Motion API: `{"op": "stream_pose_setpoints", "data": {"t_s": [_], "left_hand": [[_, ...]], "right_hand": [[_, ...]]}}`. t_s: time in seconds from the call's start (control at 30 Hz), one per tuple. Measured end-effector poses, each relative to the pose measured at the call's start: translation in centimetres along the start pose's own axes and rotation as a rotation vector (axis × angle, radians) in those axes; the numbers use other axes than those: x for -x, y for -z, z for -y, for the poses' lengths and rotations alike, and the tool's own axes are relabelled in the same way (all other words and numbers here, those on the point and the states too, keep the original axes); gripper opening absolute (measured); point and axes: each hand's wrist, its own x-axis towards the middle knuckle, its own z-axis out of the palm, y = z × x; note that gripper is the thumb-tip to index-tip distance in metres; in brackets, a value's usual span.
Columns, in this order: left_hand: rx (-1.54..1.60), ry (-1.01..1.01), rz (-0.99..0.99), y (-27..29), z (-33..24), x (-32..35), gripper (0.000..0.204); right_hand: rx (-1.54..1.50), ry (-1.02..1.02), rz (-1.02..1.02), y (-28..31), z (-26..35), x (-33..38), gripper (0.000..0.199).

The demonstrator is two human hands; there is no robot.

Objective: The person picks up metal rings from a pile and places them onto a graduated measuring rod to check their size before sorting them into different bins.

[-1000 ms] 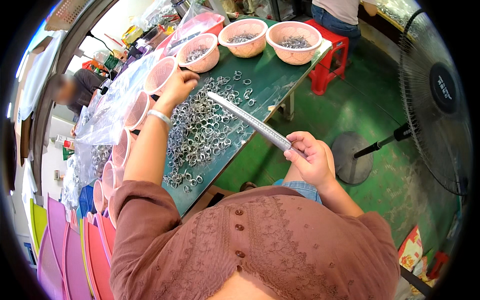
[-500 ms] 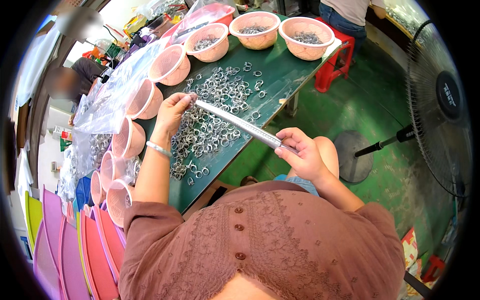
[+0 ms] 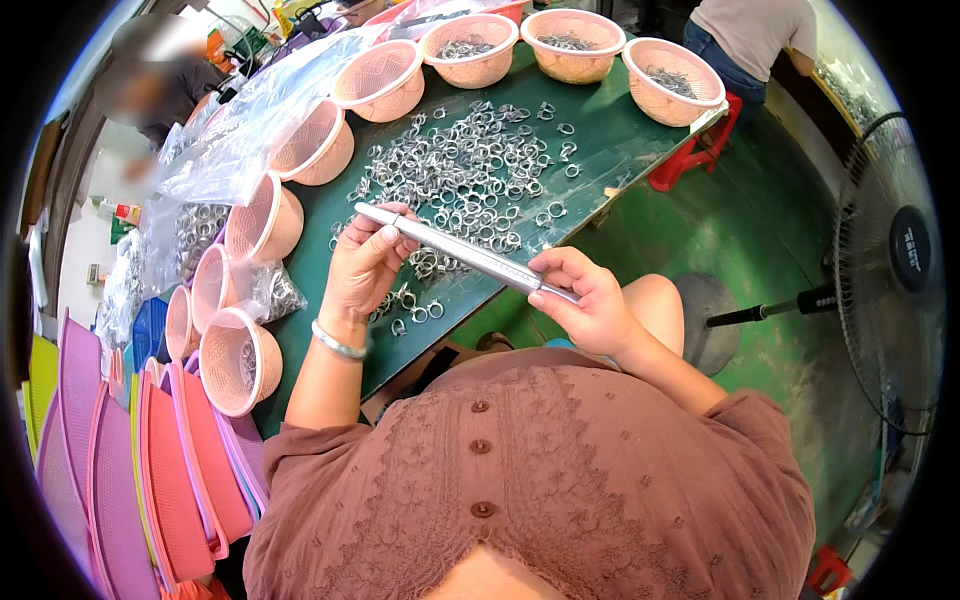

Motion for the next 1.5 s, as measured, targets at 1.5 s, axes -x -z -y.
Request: {"op": "stream_pose_setpoints", "data": {"t_s": [1.5], "left_hand": [[-0.927,-1.070,-0.925,3.6,-13.1,9.8,0.021]], "right_hand": [[0.107,0.048,0.138,-3.3,0.2,-0.6,0.034]]}}
